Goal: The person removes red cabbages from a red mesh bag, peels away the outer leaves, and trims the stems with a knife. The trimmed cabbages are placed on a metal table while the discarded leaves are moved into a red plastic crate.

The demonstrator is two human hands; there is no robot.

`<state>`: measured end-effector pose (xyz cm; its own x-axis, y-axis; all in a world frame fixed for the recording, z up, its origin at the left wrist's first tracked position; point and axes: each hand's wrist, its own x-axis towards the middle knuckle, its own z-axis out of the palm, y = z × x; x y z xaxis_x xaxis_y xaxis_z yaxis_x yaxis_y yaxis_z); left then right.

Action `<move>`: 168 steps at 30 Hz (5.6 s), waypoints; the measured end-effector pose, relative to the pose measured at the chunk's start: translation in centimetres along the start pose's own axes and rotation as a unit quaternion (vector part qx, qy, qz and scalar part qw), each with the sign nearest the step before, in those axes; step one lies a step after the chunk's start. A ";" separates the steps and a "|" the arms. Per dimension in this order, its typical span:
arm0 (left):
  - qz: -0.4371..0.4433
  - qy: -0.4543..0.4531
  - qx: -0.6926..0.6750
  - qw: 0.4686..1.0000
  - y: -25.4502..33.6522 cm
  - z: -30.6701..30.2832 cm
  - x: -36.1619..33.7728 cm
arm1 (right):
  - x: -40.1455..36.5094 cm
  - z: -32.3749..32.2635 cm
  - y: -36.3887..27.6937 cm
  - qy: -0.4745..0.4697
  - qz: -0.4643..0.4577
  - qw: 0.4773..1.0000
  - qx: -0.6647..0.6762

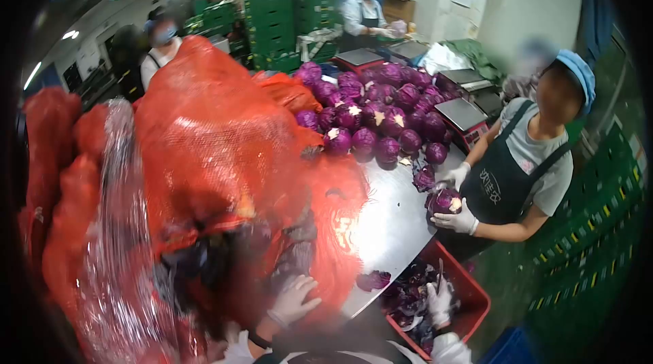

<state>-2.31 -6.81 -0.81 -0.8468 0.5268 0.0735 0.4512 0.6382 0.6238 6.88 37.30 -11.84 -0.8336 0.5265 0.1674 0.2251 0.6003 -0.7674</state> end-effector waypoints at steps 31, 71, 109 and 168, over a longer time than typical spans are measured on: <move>-0.108 0.545 0.291 0.779 -2.0 -23.0 -1.3 | 15.6 8.3 -60.8 -0.103 -0.488 0.845 -0.192; -0.098 0.581 0.207 0.781 -2.7 -22.9 -1.8 | 14.0 5.7 -56.3 -0.315 -0.502 0.717 -0.366; 0.093 0.455 0.280 0.840 3.5 -19.3 1.5 | 4.8 4.4 -33.2 -0.522 -0.423 0.616 -0.411; -0.077 0.023 -0.135 0.988 0.8 0.5 -3.4 | -7.9 10.4 -17.8 -0.373 -0.002 0.917 0.145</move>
<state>1.09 -7.79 -0.95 -0.9140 0.4057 -0.0075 0.2298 0.5328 0.8144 4.22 16.14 -5.92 -0.9713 -0.0974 -0.2171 0.1690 0.3598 -0.9176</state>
